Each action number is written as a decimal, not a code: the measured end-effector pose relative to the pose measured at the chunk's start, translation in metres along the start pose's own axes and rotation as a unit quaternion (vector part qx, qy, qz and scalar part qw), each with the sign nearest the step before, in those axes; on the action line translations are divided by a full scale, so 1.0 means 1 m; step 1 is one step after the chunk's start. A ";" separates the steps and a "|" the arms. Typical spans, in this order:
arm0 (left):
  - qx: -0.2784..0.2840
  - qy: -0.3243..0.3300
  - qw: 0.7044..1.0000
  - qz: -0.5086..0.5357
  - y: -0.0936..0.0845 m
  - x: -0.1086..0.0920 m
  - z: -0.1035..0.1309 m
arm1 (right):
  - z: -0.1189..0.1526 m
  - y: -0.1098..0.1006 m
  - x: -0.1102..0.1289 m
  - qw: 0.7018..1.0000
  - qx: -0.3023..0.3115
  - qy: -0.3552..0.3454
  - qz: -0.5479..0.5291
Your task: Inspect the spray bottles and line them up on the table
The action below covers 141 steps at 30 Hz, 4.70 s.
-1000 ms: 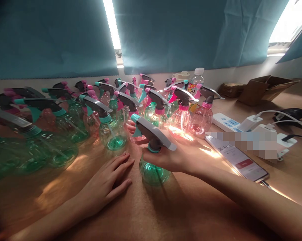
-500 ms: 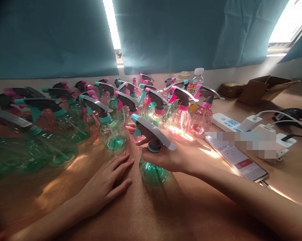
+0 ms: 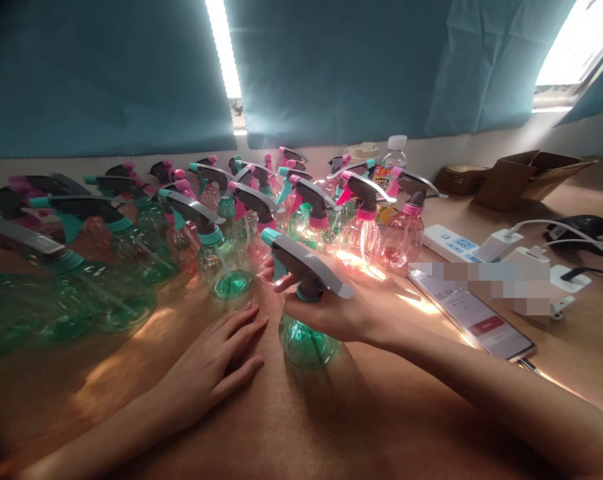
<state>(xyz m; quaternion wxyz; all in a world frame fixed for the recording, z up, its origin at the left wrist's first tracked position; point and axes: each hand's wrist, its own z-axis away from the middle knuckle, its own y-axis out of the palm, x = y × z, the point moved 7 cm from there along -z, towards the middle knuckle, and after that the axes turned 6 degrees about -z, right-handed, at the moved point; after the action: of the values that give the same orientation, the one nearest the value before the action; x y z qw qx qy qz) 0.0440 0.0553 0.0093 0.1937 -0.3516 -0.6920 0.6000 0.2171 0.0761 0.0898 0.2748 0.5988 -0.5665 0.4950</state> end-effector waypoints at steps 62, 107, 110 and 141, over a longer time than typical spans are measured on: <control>-0.146 -0.174 0.946 0.233 -0.045 0.085 0.114 | -0.054 0.155 0.016 0.982 -0.014 -0.071 0.176; -0.102 -0.030 0.994 -0.003 -0.056 0.050 0.116 | -0.057 0.081 0.036 0.961 -0.178 -0.071 0.199; -0.107 -0.031 0.994 0.003 -0.056 0.044 0.114 | -0.062 0.056 0.050 0.933 -0.228 -0.100 0.261; -0.124 -0.058 0.972 0.191 -0.024 -0.014 0.040 | 0.011 0.056 0.069 0.968 0.006 -0.156 0.197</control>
<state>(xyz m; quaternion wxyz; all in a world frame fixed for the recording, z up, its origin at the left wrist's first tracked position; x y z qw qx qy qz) 0.0196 0.0173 0.0266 -0.0101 -0.4633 -0.6911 0.5547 0.1578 0.0266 0.1351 0.0771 0.5469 -0.7061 0.4431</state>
